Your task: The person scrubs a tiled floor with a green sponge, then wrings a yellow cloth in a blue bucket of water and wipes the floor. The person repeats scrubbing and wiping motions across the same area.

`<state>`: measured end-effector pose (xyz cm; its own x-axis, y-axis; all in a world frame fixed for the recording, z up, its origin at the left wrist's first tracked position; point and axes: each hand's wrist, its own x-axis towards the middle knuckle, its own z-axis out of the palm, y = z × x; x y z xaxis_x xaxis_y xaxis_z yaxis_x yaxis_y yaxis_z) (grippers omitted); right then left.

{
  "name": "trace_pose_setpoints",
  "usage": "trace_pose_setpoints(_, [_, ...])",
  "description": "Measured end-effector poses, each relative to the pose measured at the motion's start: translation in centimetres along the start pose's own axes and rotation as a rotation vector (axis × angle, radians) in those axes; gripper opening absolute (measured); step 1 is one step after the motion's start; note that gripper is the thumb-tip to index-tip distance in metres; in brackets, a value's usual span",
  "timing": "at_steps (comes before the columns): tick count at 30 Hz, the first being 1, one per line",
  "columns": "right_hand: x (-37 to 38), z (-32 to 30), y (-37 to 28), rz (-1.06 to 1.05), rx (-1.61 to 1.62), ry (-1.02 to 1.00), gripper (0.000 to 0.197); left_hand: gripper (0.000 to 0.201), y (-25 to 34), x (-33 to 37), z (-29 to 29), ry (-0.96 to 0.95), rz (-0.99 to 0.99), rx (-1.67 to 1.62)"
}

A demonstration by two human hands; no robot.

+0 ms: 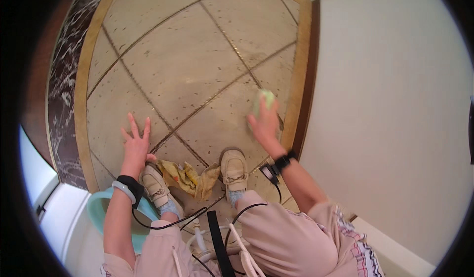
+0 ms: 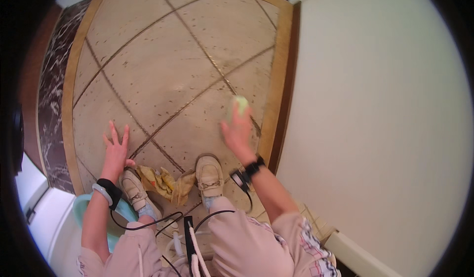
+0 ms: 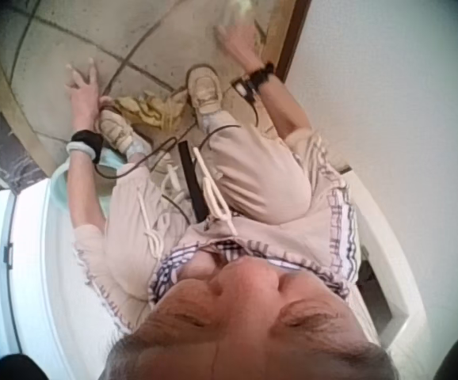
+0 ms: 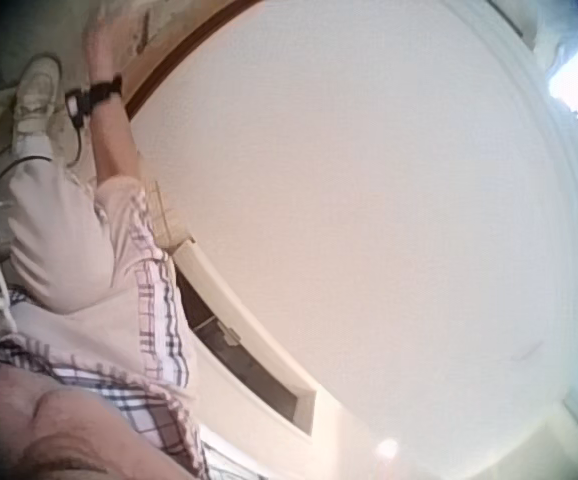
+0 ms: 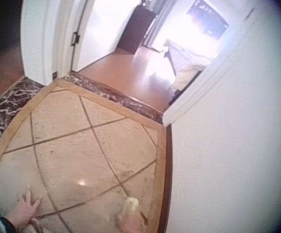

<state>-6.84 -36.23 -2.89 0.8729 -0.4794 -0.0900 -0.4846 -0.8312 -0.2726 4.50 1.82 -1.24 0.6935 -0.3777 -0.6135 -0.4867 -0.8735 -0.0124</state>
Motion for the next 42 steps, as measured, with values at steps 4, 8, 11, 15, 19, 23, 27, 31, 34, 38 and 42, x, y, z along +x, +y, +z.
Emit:
trace_pose_setpoints(4, [6.4,-1.8,-3.7,0.056,0.075,-0.061,0.068,0.136,0.0,-0.2,0.6,0.110,0.069,0.008])
trace_pose_setpoints(8, [-0.6,-1.8,2.6,0.148,-0.025,-0.060,0.074,0.136,0.2,-1.0,-0.3,0.046,0.011,0.007])
trace_pose_setpoints(11, [-3.8,-2.6,4.2,0.323,0.015,-0.110,0.075,0.137,1.2,-0.6,-1.0,-0.040,-0.011,-0.016])
trace_pose_setpoints(15, [1.1,-0.4,1.0,0.159,0.015,-0.003,0.075,0.134,0.7,-0.2,-0.4,0.075,0.048,0.012])
trace_pose_setpoints(19, [3.9,-0.9,-1.3,0.111,0.084,0.001,0.072,0.133,0.6,-0.8,-1.1,0.096,0.066,-0.032])
trace_pose_setpoints(23, [-5.4,-3.1,4.3,0.371,0.015,-0.113,0.075,0.133,0.4,-1.0,-0.5,0.034,0.003,-0.053])
trace_pose_setpoints(27, [-3.9,-1.8,3.1,0.512,-0.052,-0.113,0.073,0.133,0.6,-0.7,0.1,0.056,0.029,-0.050])
trace_pose_setpoints(31, [4.8,-1.4,-2.4,0.211,0.207,-0.146,0.074,0.133,0.6,-0.5,-0.5,0.103,0.081,-0.044])
trace_pose_setpoints(34, [2.9,-0.7,-0.2,0.213,0.048,-0.007,0.075,0.134,0.8,-0.8,-1.2,0.042,0.036,-0.094])
trace_pose_setpoints(38, [-5.2,-2.5,3.8,0.534,0.006,-0.116,0.077,0.134,0.1,-1.1,0.5,0.064,-0.004,-0.046])
trace_pose_setpoints(42, [-2.3,-1.1,1.5,0.480,-0.032,-0.092,0.072,0.135,0.8,-0.7,-0.6,0.079,0.030,-0.035])
